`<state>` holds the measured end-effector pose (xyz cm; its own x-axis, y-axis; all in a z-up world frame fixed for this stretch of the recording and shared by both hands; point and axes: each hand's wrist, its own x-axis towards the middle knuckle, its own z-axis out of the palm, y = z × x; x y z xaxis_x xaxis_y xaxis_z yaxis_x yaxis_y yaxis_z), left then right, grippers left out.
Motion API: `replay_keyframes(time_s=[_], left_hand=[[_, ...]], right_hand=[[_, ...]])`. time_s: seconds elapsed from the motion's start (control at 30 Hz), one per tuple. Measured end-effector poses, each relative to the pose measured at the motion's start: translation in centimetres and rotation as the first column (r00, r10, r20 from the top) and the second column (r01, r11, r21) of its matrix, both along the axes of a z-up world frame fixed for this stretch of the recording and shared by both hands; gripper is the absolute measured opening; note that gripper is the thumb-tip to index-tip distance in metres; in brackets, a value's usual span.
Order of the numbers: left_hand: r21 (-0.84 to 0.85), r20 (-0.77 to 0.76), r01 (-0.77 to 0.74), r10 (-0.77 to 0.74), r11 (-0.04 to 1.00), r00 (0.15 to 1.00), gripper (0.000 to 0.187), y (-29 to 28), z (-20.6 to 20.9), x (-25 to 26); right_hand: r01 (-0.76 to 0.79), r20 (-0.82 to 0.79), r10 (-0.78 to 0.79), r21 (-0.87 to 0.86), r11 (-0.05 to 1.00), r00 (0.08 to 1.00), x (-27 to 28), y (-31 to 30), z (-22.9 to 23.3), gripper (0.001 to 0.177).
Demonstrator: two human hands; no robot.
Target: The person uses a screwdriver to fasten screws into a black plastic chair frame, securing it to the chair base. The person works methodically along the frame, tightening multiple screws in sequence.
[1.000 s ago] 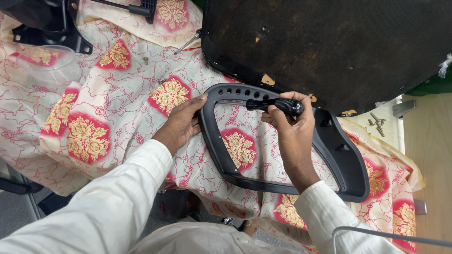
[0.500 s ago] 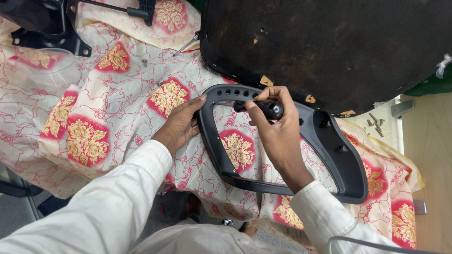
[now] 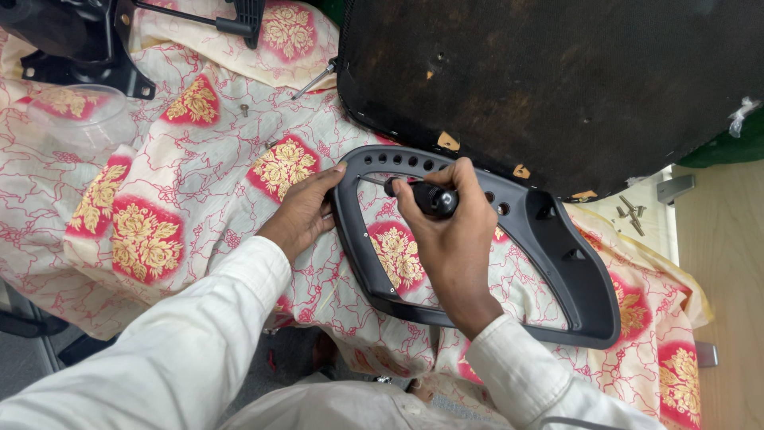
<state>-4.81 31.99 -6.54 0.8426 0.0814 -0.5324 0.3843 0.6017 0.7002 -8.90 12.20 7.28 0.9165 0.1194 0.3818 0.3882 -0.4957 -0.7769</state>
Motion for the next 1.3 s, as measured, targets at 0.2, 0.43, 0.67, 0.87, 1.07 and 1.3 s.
replay_keyframes(time_s=[0.2, 0.43, 0.67, 0.87, 1.07, 1.3], left_hand=[[0.014, 0.024, 0.015, -0.015, 1.0, 1.0, 0.042, 0.4, -0.4, 0.5], [0.034, 0.052, 0.025, -0.026, 0.999, 0.998, 0.04, 0.4, -0.7, 0.4], [0.063, 0.036, 0.036, -0.038, 0.997, 0.999, 0.036, 0.5, -0.6, 0.5], [0.076, 0.029, 0.046, -0.049, 0.996, 0.998, 0.032, 0.4, -0.6, 0.4], [0.106, 0.032, 0.05, -0.054, 0.993, 0.998, 0.033, 0.3, 0.0, 0.3], [0.102, 0.042, 0.043, -0.048, 0.994, 0.998, 0.035, 0.2, 0.2, 0.1]], right_hand=[[-0.054, 0.078, 0.056, -0.033, 0.998, 0.995, -1.0, -0.7, -0.6, 0.034], [-0.126, -0.053, 0.12, -0.119, 0.985, 0.991, 2.7, -1.3, 1.4, 0.033], [-0.224, -0.182, 0.188, -0.206, 0.953, 0.965, 5.8, -1.3, 3.3, 0.028], [-0.322, -0.246, 0.258, -0.271, 0.907, 0.934, 7.1, -1.8, 4.1, 0.022], [-0.371, -0.268, 0.281, -0.39, 0.843, 0.922, 8.3, -0.9, 5.8, 0.018], [-0.436, -0.338, 0.307, -0.425, 0.793, 0.889, 8.4, 0.3, 6.3, 0.018]])
